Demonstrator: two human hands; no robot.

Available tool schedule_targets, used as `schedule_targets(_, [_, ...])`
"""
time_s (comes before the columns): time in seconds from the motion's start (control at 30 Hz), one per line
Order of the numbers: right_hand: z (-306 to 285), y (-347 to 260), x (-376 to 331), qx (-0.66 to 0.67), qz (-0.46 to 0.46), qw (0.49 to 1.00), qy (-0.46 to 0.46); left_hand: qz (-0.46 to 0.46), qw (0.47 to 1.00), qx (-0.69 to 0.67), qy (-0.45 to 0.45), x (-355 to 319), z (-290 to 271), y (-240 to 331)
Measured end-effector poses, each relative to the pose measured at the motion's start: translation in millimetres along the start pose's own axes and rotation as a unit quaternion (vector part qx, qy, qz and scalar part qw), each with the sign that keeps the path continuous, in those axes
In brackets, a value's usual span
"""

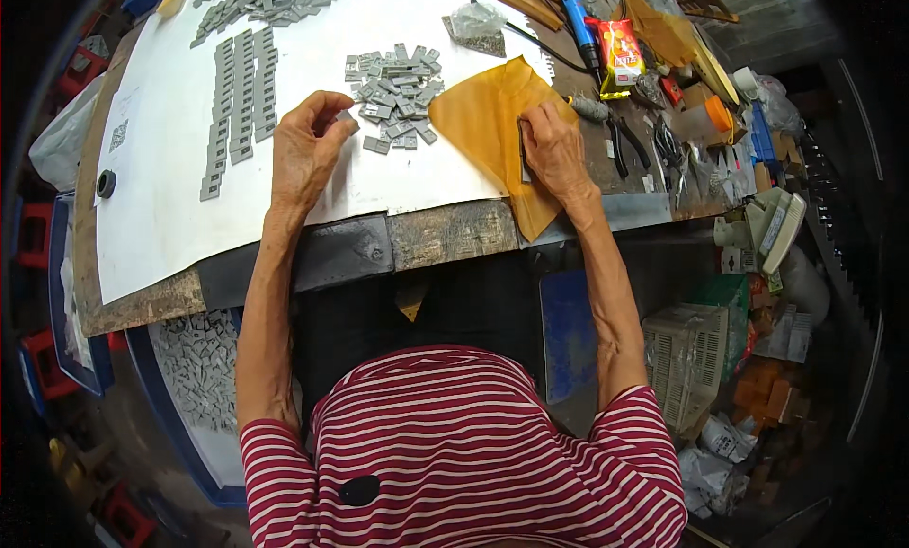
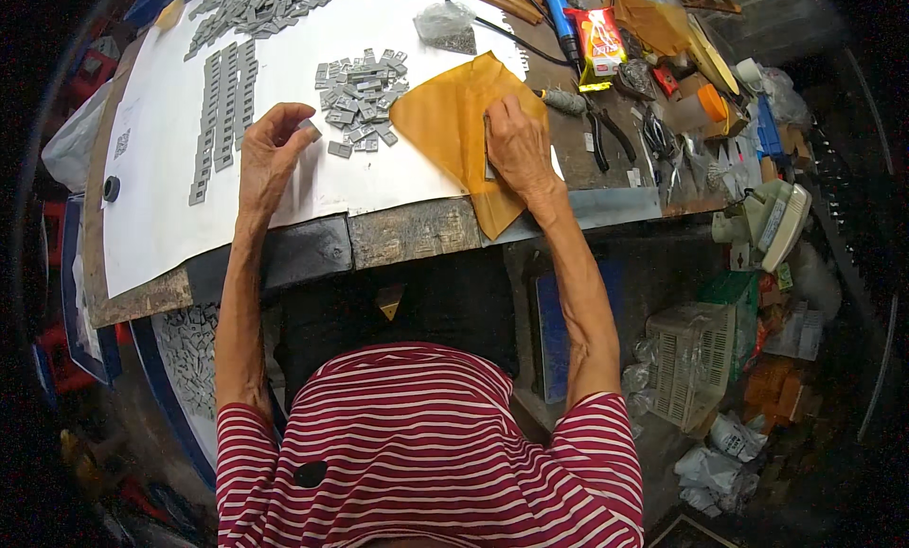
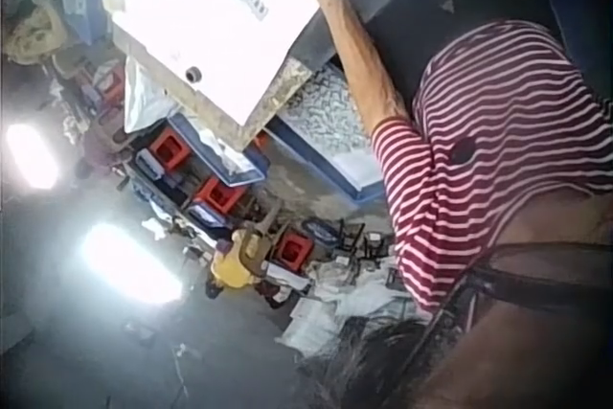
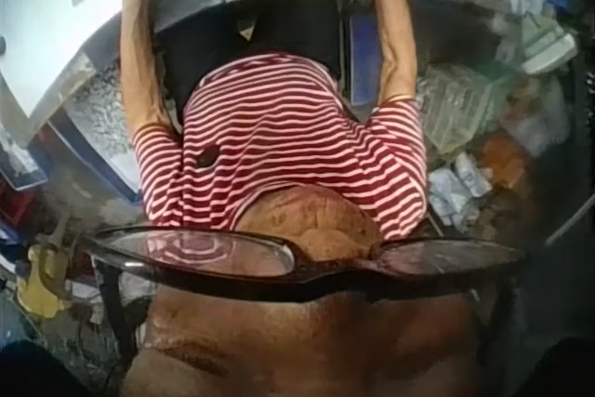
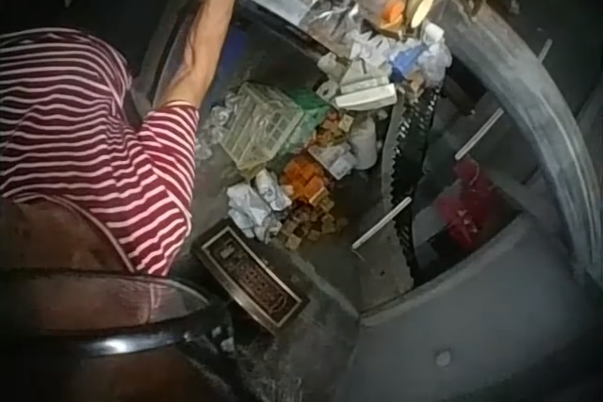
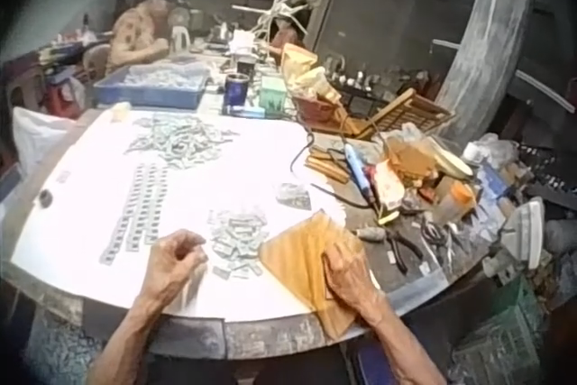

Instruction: The recorder is inspecting, sorting, and arranging small rectangular grey components on a workbench.

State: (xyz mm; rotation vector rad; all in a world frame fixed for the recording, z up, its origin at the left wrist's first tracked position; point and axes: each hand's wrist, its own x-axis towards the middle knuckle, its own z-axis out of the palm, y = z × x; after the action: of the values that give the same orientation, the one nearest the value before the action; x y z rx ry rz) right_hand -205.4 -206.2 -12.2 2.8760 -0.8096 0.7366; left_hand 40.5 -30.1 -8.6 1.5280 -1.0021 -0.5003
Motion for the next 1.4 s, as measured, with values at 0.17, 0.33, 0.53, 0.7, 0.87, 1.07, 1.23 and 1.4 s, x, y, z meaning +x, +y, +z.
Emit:
schedule_targets(0.17, [3.8, 3.1, -1.0, -0.027, -0.021, 0.999, -0.005, 0.0, 1.0, -0.004, -0.003, 0.5, 0.9, -1.0])
schedule_targets(0.33, [1.5, 1.0, -0.4, -0.005, -0.021, 1.0, 0.009, -0.01, 1.0, -0.002, 0.0, -1.1, 0.7, 1.7])
schedule_targets(0.53, [1.3, 5.5, -2.4, 0.116, 0.073, 0.989, 0.047, 0.001, 1.0, -0.01, 0.002, -0.7, 2.0, 0.1])
schedule_targets(0.7, [0.8, 10.4, -2.5, 0.24, 0.181, 0.954, 0.011, -0.015, 1.0, -0.005, -0.01, -0.7, 0.5, -0.8])
schedule_targets(0.87, [-2.3, 12.1, -3.0, 0.305, 0.211, 0.929, -0.013, -0.013, 1.0, -0.02, -0.019, -0.1, -0.2, -1.7])
schedule_targets(1.07, [-20.0, -1.5, 0.0, 0.402, 0.271, 0.874, -0.044, -0.053, 0.994, -0.087, -0.033, -0.4, -3.5, 4.6])
schedule_targets(1.23, [-36.8, -35.4, 4.4, 0.682, 0.357, 0.634, -0.079, -0.082, 0.982, -0.154, -0.072, -0.8, -4.7, 2.3])
schedule_targets(1.4, [-44.1, -63.2, 4.0, 0.755, 0.364, 0.534, -0.109, -0.096, 0.976, -0.169, -0.099, -3.3, -6.2, 5.3])
